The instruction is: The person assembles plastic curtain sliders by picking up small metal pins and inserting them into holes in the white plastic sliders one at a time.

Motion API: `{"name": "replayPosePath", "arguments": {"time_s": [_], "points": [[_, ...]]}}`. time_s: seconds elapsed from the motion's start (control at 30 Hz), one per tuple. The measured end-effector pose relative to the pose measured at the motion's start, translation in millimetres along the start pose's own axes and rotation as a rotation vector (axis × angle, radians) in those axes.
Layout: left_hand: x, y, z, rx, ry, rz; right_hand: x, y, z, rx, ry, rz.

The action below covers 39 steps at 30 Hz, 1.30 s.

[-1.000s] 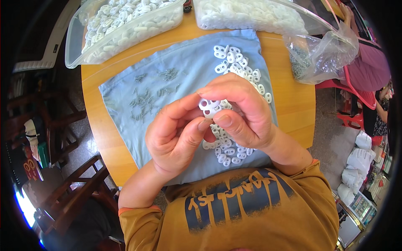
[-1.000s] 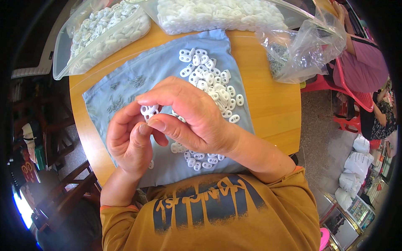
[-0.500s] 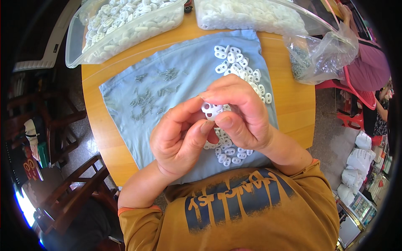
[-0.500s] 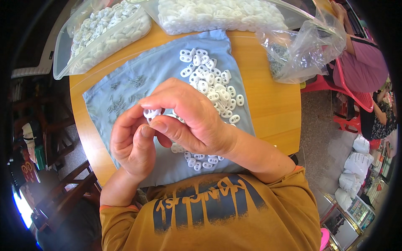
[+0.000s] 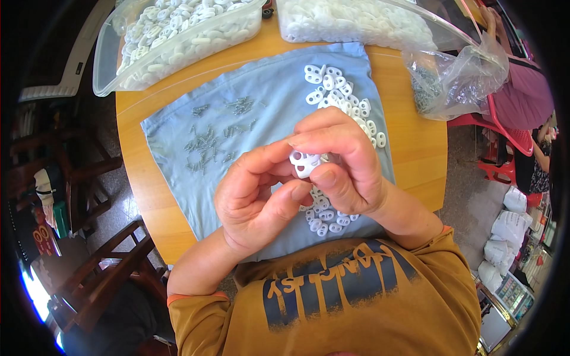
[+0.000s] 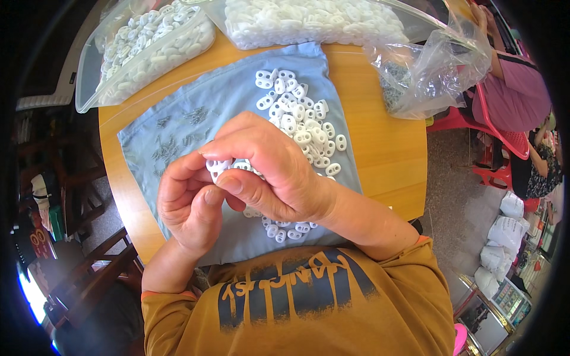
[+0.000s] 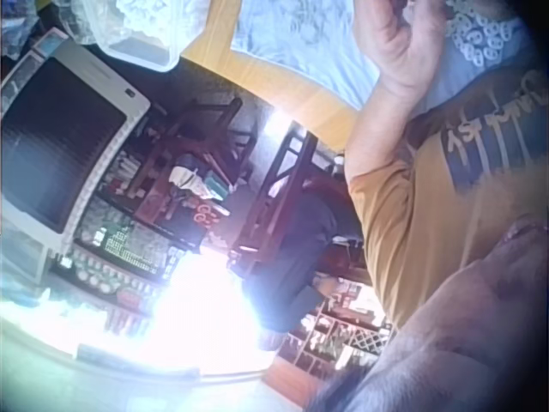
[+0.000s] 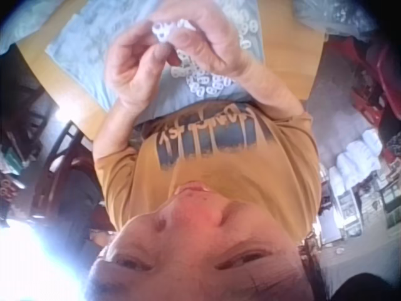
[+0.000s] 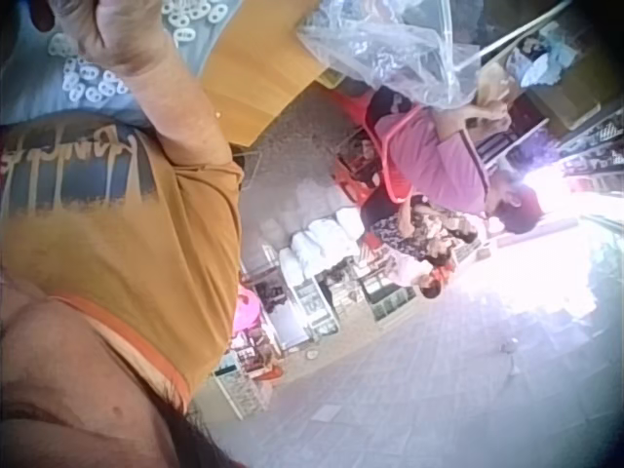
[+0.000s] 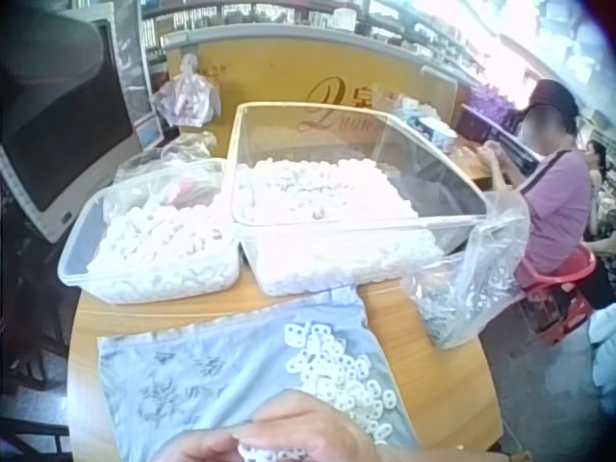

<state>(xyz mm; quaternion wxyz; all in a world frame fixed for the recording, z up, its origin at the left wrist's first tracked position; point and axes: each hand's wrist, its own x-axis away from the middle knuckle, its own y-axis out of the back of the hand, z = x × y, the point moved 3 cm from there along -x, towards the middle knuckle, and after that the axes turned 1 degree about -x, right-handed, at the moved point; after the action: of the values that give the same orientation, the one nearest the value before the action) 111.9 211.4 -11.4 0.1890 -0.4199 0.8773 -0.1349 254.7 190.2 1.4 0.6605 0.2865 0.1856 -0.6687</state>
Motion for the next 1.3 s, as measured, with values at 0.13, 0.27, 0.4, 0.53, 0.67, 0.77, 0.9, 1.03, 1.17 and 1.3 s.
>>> {"name": "replayPosePath", "arguments": {"time_s": [0.13, 0.27, 0.4, 0.53, 0.67, 0.77, 0.9, 1.03, 1.17, 1.3], "points": [[0.0, -0.4, 0.2, 0.018, 0.014, -0.017, 0.6, -1.4, 0.1, -0.028, 0.003, -0.021], [0.4, -1.4, 2.3, 0.036, 0.021, -0.029, 0.7, -1.2, -4.1, 0.001, 0.059, -0.027], [0.0, -4.3, 2.6, 0.052, 0.019, -0.053, 2.7, -2.7, 0.3, -0.1, -0.099, -0.011], [0.9, -5.8, 3.4, -0.011, 0.001, -0.051, 3.1, -4.3, -2.1, -0.082, -0.022, -0.047], [1.4, -8.0, 5.0, -0.065, 0.012, -0.087, 3.3, -2.8, -7.1, 0.017, 0.072, -0.048], [2.2, -8.1, 6.8, -0.059, -0.001, -0.082, 3.1, -3.2, -4.1, 0.03, 0.045, -0.06], [2.5, -7.8, 5.5, -0.022, -0.008, -0.052, 7.8, -4.9, -0.7, -0.084, -0.092, -0.046], [2.4, -8.4, 5.1, -0.008, -0.027, -0.056, 2.0, -5.5, 0.3, -0.052, -0.02, -0.08], [2.4, -7.9, 0.5, -0.027, -0.029, -0.053, 1.5, -5.4, 3.4, -0.071, 0.012, -0.089], [2.0, -6.8, 0.9, -0.043, -0.045, -0.016, 4.1, -1.5, 3.3, -0.037, 0.023, -0.013]]}}
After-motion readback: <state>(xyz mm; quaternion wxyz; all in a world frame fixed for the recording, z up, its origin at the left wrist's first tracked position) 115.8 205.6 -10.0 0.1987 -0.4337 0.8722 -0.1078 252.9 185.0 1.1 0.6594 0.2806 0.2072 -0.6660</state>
